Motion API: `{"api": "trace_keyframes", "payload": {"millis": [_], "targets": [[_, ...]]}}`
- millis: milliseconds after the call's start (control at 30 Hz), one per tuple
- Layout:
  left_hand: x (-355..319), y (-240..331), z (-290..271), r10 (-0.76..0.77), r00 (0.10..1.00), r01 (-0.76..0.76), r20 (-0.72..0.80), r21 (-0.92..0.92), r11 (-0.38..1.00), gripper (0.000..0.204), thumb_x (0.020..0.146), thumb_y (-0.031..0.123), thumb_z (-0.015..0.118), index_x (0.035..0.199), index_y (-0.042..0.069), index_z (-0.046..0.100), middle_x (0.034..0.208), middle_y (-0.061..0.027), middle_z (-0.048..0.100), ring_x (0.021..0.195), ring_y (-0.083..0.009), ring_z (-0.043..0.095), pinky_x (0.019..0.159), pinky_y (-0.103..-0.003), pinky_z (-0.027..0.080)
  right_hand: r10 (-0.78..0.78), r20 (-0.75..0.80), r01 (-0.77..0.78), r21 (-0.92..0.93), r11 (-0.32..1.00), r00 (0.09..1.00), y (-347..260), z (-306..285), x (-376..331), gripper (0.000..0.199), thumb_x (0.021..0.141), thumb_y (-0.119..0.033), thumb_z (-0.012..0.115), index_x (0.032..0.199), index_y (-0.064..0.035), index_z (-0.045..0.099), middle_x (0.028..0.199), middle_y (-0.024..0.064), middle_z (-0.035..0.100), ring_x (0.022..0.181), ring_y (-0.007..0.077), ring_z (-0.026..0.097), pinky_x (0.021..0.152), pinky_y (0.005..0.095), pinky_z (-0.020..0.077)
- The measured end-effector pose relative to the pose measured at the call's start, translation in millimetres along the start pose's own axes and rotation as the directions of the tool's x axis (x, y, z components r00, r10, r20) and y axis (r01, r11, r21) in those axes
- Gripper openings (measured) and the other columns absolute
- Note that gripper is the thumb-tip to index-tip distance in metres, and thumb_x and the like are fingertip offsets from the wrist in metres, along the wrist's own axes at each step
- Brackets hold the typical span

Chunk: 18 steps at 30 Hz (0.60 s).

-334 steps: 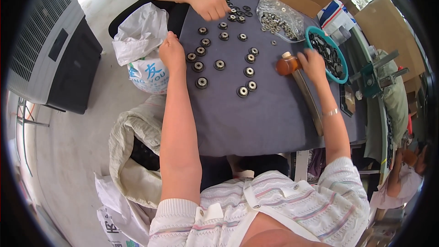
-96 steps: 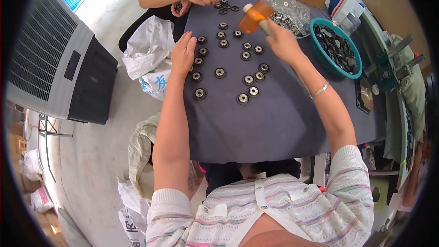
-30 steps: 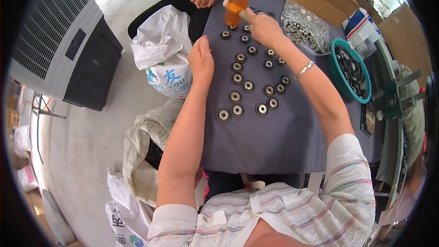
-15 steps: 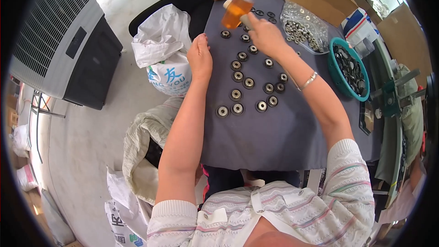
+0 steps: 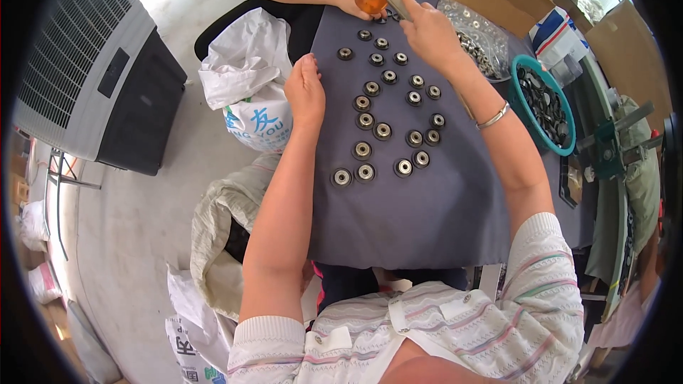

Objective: The person assembles small hardware components by hammering metal bearings into plastic rings with a soft-faced mallet at a workbench.

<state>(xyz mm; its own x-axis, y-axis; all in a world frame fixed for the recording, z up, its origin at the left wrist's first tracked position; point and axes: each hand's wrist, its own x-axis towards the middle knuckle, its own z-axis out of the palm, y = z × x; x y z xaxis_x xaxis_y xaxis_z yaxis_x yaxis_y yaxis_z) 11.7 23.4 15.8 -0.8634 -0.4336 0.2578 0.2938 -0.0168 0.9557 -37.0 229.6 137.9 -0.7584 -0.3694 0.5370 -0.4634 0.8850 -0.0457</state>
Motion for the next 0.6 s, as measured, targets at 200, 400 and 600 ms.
{"api": "trace_keyframes", "payload": {"millis": [200,400,600], "targets": [[1.1,-6.5,1.8,0.03,0.998,-0.029,-0.051,0.017,0.999,0.039,0.098,0.031,0.045,0.107,-0.003,0.063,0.089,-0.0087,0.064,0.08,-0.0146,0.06,0.072,-0.029,0.051,-0.017,0.126,0.02,-0.022,1.0,0.992,-1.6,13.2,-6.3,0.058,0.084,-0.015,0.058,0.137,-0.007,0.036,0.093,0.0229,0.059,0.084,0.0397,0.061,0.076,0.0463,0.0495],[1.6,-7.2,3.9,0.056,0.997,-0.056,-0.047,0.005,0.998,0.04,0.098,0.032,0.046,0.105,-0.004,0.062,0.087,-0.0078,0.064,0.078,-0.014,0.059,0.071,-0.029,0.051,0.002,0.184,0.003,-0.025,1.0,0.983,-6.3,14.9,1.1,0.051,0.085,-0.014,0.055,0.132,-0.0036,0.038,0.095,0.0238,0.06,0.087,0.0402,0.062,0.078,0.0475,0.0499],[2.7,-10.8,2.9,0.049,0.997,-0.048,-0.062,0.018,0.999,0.04,0.098,0.032,0.044,0.105,-0.003,0.062,0.086,-0.0092,0.064,0.076,-0.0154,0.06,0.07,-0.03,0.05,0.017,0.119,-0.013,-0.031,0.999,0.993,6.7,17.7,-9.7,0.053,0.085,-0.013,0.055,0.134,-0.0029,0.036,0.095,0.0252,0.06,0.086,0.04,0.062,0.075,0.0464,0.0509]]}}
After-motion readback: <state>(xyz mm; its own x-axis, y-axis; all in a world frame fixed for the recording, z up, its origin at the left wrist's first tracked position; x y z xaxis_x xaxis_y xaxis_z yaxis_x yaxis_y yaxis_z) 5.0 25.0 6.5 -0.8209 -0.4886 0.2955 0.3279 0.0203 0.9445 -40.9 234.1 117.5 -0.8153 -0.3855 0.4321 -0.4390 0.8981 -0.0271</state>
